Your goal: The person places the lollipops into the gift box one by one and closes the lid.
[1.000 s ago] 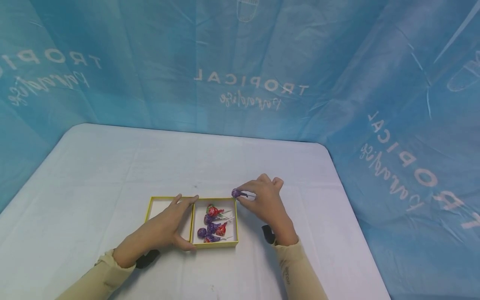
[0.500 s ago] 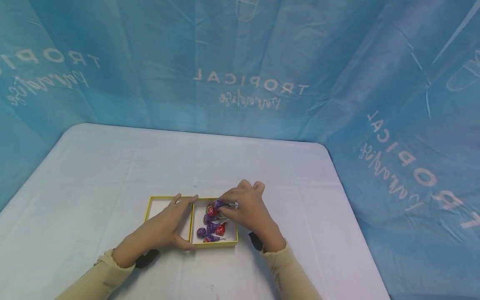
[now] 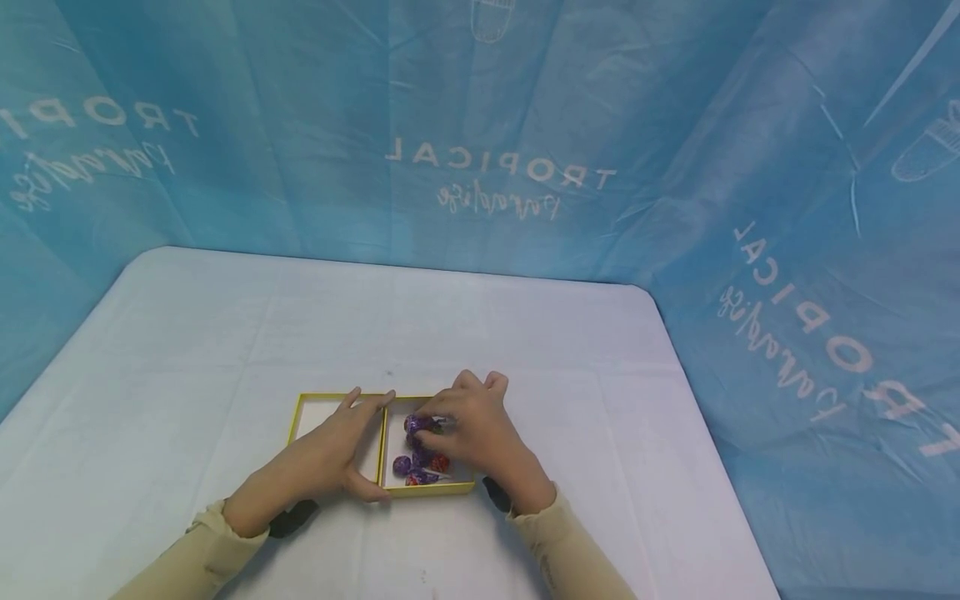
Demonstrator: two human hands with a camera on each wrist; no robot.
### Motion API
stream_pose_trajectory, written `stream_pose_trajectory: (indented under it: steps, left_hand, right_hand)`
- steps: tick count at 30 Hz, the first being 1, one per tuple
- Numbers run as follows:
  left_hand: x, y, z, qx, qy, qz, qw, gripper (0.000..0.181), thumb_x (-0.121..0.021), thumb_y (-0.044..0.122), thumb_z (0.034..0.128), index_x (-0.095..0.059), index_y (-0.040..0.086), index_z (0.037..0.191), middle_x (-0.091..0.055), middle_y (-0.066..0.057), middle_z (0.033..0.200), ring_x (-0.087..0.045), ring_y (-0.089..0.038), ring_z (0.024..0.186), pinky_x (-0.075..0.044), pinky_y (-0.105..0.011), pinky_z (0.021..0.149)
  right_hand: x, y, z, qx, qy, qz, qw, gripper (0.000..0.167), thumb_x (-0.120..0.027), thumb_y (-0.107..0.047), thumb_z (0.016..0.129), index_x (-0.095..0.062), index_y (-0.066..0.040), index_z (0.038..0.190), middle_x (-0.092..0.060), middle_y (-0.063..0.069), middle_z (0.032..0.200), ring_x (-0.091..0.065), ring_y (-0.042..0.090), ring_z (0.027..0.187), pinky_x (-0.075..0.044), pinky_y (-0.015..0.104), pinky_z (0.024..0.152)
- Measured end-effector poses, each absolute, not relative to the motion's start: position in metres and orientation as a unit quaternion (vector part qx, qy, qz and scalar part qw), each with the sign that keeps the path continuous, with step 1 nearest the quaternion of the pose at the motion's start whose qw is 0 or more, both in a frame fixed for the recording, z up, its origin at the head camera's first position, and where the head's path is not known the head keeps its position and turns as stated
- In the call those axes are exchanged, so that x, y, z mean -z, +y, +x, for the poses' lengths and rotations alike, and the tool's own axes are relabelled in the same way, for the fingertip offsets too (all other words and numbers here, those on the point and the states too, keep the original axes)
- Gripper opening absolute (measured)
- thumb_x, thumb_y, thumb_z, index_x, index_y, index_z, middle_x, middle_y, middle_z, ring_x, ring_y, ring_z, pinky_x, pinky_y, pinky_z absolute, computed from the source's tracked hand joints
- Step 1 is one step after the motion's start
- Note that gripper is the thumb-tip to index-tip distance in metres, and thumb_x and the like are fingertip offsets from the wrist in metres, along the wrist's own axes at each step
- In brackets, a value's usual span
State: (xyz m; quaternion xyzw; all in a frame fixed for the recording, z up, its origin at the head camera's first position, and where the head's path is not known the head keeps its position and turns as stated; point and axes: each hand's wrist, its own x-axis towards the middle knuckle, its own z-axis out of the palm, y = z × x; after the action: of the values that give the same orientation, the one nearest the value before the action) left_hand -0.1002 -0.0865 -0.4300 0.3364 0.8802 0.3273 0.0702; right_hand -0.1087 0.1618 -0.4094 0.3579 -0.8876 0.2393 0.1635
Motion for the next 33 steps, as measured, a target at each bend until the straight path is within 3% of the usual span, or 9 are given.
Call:
stream_pose_trajectory:
  steps: [20,33]
  left_hand:
    - [0.4284,-0.0868,-0.0989,-0.326,0.881,0.336,0.066,0.128,-0.097,0.045,0.0564,-0.030,-0.009,0.151,-0.053,-0.025,0.144,-0.054,-0.036,0.133,-0.015,-0.055,0.127]
    - [0.4281,-0.0865,-0.0991,-0.326,0.881,0.335,0.074,0.127,-0.097,0.045,0.0570,-0.030,-0.009,0.151,-0.051,-0.025,0.146,-0.051,-0.035,0.136,-0.015,-0.055,0.127]
  right_hand:
    - [0.4141,0.1619,-0.1064,-0.195,-0.906,0.356,0.116,0.020,-0.090,-0.033,0.073,-0.082,-0.033,0.092,-0.074,-0.023,0.095,-0.034,0.003,0.075,-0.015,0.041,0.074]
    - [0.4152,0.1607,-0.1039,-0.150,-0.911,0.367,0.110,0.017,-0.091,-0.035,0.072,-0.080,-0.035,0.084,-0.072,-0.023,0.094,-0.039,0.004,0.079,-0.017,0.041,0.075]
